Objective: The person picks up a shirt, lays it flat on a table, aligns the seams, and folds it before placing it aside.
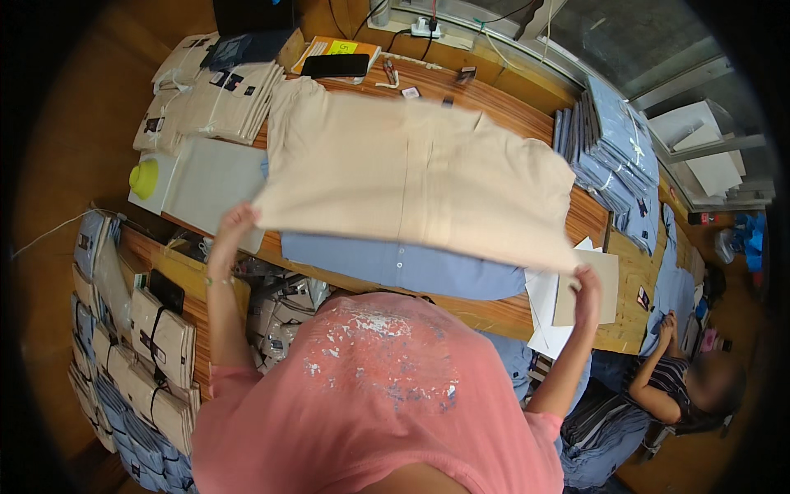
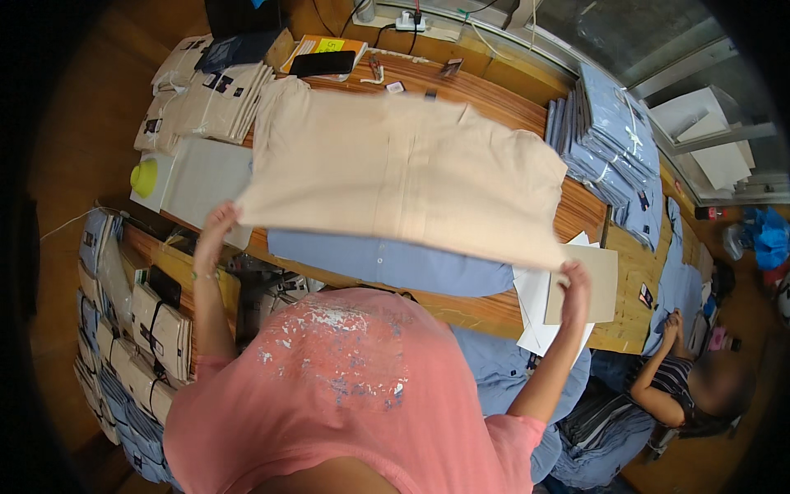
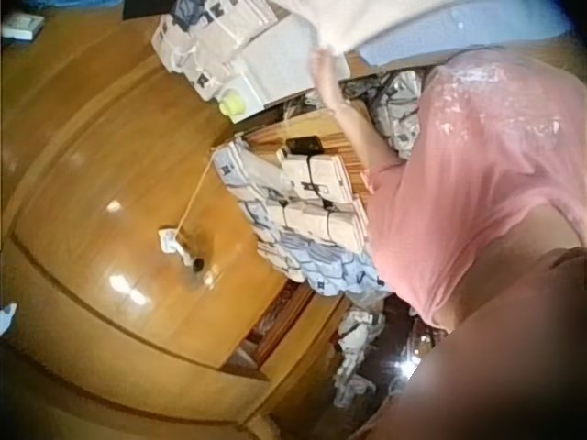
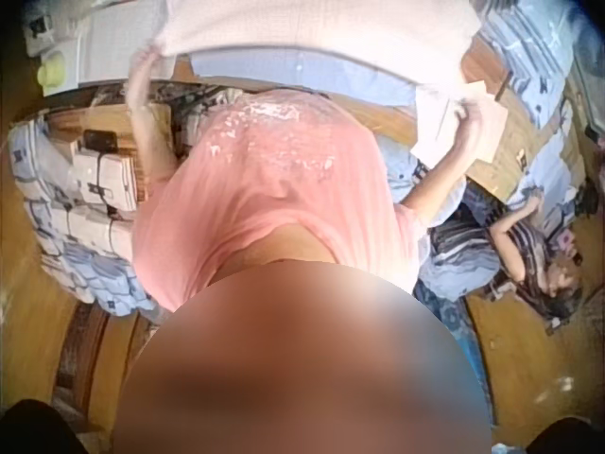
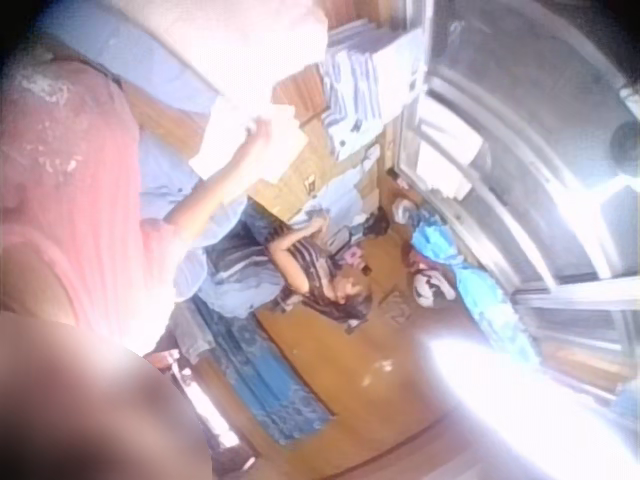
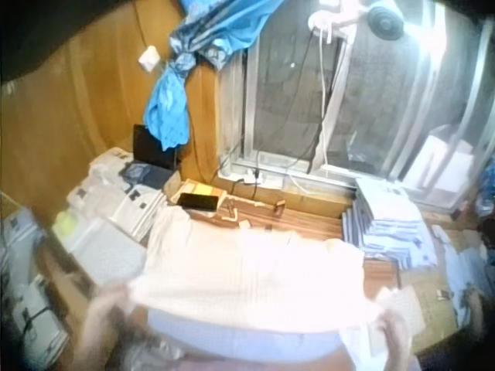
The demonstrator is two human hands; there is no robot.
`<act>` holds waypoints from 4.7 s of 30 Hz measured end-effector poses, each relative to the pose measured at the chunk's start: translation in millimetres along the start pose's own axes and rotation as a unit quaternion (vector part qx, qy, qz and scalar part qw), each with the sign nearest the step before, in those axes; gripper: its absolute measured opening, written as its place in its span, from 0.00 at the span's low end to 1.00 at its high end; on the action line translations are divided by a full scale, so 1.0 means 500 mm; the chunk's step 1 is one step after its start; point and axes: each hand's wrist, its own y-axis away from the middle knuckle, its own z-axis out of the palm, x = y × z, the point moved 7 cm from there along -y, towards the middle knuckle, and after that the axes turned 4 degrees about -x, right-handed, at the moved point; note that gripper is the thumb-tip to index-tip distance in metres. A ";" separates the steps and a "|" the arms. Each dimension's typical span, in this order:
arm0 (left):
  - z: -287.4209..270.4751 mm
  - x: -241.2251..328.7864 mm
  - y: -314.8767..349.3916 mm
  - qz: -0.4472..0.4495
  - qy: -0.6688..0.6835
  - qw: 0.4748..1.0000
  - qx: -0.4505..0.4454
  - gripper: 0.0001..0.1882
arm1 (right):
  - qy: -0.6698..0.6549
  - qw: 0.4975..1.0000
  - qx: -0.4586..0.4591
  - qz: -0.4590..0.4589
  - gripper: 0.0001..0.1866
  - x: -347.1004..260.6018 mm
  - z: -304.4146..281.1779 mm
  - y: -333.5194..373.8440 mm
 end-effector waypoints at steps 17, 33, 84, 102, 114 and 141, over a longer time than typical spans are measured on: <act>0.287 0.116 -0.161 0.175 -0.216 0.948 -0.158 0.08 | 0.320 0.885 -0.098 -0.324 0.11 -0.134 0.419 -0.050; 0.554 0.055 -0.331 0.220 -0.339 0.906 -0.126 0.07 | 0.336 0.876 -0.256 -0.233 0.07 -0.052 0.699 -0.217; 0.564 0.011 -0.398 0.117 -0.322 0.923 -0.175 0.08 | 0.418 0.843 -0.291 -0.175 0.05 -0.038 0.746 -0.264; 0.565 0.005 -0.401 0.124 -0.337 0.919 -0.161 0.13 | 0.426 0.836 -0.320 -0.134 0.11 -0.038 0.767 -0.289; 0.559 0.016 -0.374 0.215 -0.347 0.905 -0.117 0.07 | 0.439 0.840 -0.257 -0.190 0.08 -0.051 0.745 -0.245; 0.568 0.007 -0.392 0.163 -0.349 0.913 -0.132 0.08 | 0.425 0.844 -0.268 -0.186 0.07 -0.040 0.744 -0.258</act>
